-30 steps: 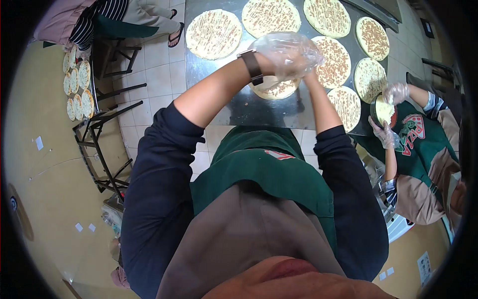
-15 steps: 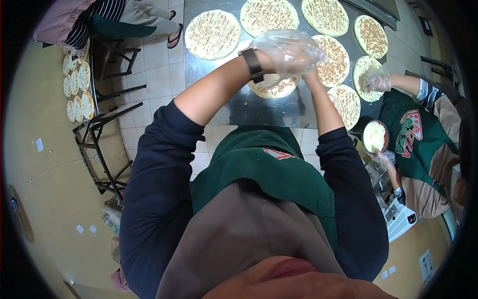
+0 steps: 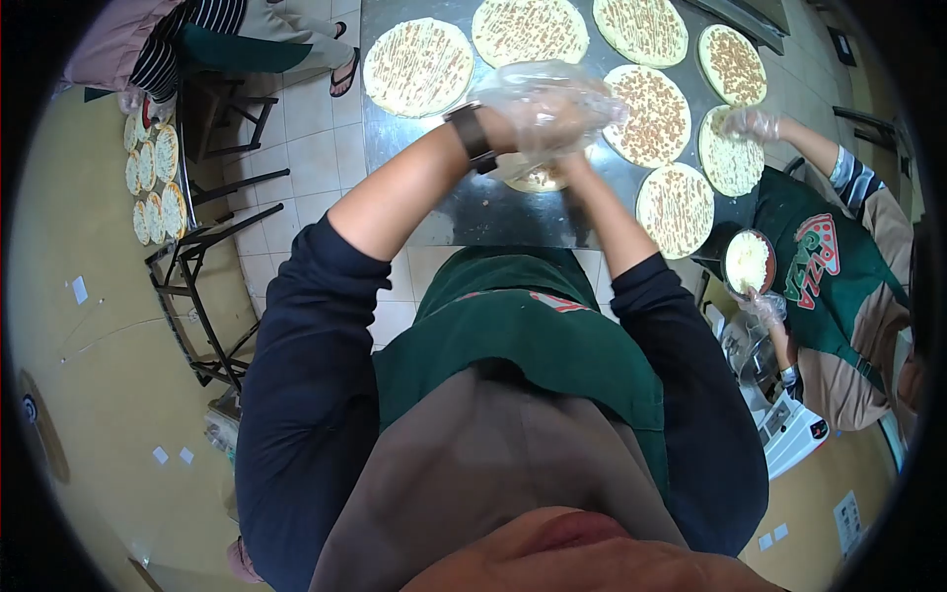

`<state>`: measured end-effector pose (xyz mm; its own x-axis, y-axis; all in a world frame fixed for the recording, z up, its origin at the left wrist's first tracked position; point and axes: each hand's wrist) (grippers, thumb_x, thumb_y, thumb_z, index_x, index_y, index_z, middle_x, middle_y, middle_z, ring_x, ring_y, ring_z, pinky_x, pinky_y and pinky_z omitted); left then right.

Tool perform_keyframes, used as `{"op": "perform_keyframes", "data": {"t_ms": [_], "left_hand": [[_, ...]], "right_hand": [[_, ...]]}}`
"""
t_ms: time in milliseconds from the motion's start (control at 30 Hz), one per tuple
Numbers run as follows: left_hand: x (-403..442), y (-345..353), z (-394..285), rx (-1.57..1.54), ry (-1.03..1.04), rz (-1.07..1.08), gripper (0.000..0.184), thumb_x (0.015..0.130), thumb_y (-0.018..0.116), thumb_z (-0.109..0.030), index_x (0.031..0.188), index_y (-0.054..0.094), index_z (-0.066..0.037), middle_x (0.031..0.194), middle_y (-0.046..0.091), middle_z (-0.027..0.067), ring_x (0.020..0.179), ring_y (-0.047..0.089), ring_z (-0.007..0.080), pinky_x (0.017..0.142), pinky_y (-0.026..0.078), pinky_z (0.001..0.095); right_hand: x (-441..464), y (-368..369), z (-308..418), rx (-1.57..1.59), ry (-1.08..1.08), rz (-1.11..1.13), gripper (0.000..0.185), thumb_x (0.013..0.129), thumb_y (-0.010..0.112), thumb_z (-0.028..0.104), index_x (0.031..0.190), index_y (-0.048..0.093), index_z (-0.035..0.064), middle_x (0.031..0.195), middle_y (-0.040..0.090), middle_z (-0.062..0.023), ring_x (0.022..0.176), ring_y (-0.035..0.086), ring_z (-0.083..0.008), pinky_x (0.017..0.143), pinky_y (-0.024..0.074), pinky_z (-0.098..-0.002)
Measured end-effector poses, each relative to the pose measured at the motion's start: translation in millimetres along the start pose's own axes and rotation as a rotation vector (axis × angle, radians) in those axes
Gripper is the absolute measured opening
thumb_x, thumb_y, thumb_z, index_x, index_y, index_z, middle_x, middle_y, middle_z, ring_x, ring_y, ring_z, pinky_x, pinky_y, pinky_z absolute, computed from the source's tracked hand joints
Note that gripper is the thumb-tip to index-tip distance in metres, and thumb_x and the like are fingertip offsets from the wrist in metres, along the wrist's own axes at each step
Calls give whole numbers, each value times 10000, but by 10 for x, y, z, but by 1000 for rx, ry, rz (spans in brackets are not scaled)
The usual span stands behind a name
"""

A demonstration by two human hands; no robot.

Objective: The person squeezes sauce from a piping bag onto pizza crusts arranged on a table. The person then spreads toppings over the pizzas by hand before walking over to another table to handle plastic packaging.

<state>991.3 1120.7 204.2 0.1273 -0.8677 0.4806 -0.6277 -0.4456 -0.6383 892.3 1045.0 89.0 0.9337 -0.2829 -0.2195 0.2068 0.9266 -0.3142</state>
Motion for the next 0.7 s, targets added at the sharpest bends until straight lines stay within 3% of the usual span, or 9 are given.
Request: {"op": "perform_keyframes", "data": {"t_ms": [100,133,200,233,400,500,567,633,700], "left_hand": [[-39,-275,-129,-106,-353,326,370,847,457,-327,1125,503,-88,1104,518,153,1009,501,268,905,381,354],[-24,-249,-103,-108,-350,326,370,847,457,-327,1125,503,-88,1104,518,153,1009,501,268,905,381,354],[70,-147,-68,-5,145,50,418,761,562,-232,1147,478,-96,1134,506,142,1040,489,277,923,375,364],[133,-84,-96,173,27,303,434,754,512,-90,1181,446,-52,1184,476,138,1102,445,278,944,349,359],[62,-131,-118,152,46,224,436,753,511,-84,1181,442,-48,1156,488,150,1083,454,292,924,366,368],[-22,-211,-212,158,-27,124,287,820,506,-238,1070,522,-98,1048,548,148,918,543,271,833,433,371],[55,-135,-210,69,-96,234,375,777,528,-126,1144,471,-82,1096,518,157,1005,499,296,877,401,365],[100,-46,-209,22,-129,285,437,755,539,-69,1182,445,-74,1120,503,162,1049,478,308,900,386,362],[80,70,-206,217,27,168,438,755,538,-65,1182,444,-78,1111,508,164,1038,483,308,886,400,357]], "right_hand": [[-46,208,-158,-112,-183,47,447,730,528,-5,1164,421,1,1222,401,-201,1179,336,-297,990,260,-346],[-57,188,-115,-150,-176,16,439,723,529,-10,1152,435,0,1220,401,-206,1186,324,-308,992,254,-349],[-24,56,-124,-56,-74,-55,444,717,519,-13,1152,432,-6,1234,383,-213,1197,299,-329,1000,237,-355],[-18,74,-150,-63,-111,-57,448,719,522,-8,1156,428,-5,1236,381,-212,1198,298,-328,1001,236,-356],[-41,148,-318,-87,-300,-65,468,727,535,15,1178,409,5,1243,373,-204,1201,294,-322,1003,231,-357],[-105,202,-172,-96,-279,-70,478,734,543,37,1189,398,11,1248,368,-196,1201,296,-314,1005,226,-357],[-66,24,-109,-277,-193,-56,463,759,540,83,1194,394,19,1246,368,-185,1200,300,-300,1004,223,-359],[251,-664,-445,144,-242,345,441,768,536,97,1182,410,17,1238,383,-187,1189,318,-301,1002,231,-359],[176,-456,-416,94,-219,258,435,769,535,98,1178,414,16,1234,389,-188,1187,322,-302,1001,234,-359]]}}
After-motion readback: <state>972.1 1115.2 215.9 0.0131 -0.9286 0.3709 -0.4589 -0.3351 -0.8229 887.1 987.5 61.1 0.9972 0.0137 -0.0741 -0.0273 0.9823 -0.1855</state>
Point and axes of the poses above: each hand's wrist, its own x-axis towards the middle knuckle, its own y-axis out of the palm, z = x × y
